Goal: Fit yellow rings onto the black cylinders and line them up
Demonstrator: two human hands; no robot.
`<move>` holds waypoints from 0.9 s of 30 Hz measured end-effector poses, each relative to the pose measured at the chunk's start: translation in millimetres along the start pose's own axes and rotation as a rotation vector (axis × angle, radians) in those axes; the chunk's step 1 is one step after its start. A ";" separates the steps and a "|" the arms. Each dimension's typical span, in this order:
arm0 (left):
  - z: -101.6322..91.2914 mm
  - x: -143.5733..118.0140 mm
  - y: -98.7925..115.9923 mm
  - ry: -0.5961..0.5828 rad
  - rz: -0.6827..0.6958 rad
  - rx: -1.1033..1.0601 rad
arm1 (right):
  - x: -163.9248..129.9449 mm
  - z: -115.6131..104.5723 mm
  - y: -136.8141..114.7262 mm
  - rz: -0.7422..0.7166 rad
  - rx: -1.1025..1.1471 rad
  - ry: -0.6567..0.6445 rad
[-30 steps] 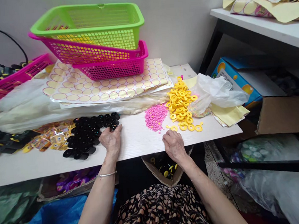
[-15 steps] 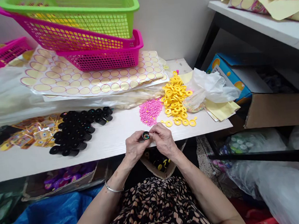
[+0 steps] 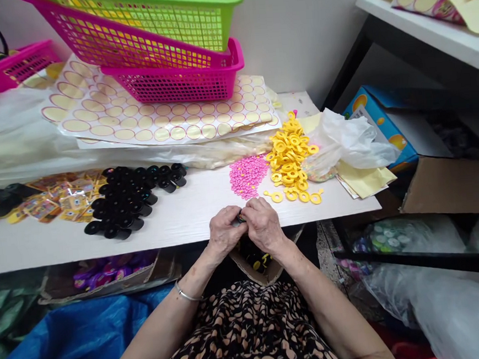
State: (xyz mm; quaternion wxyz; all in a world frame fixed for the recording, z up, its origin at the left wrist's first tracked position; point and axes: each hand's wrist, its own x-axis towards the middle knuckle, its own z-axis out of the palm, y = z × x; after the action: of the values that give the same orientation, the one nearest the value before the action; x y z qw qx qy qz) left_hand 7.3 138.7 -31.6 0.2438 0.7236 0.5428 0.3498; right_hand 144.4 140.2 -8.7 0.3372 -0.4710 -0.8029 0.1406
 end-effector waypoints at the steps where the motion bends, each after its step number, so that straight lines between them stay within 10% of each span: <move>1: -0.1 0.1 0.0 -0.001 0.000 -0.001 | 0.6 -0.5 -0.6 -0.004 -0.016 -0.011; 18: -1.1 1.4 -3.9 0.024 -0.002 -0.156 | -3.2 -1.1 3.0 0.284 0.556 0.116; 27: -0.3 1.7 -4.4 0.070 -0.017 -0.083 | -12.7 -14.3 44.0 0.322 -0.152 0.322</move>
State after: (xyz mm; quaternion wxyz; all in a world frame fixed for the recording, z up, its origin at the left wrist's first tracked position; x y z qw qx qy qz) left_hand 4.6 141.5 -34.2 0.2573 0.6955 0.5422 0.3950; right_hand 187.3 150.8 -27.3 0.3976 -0.6332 -0.6618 0.0548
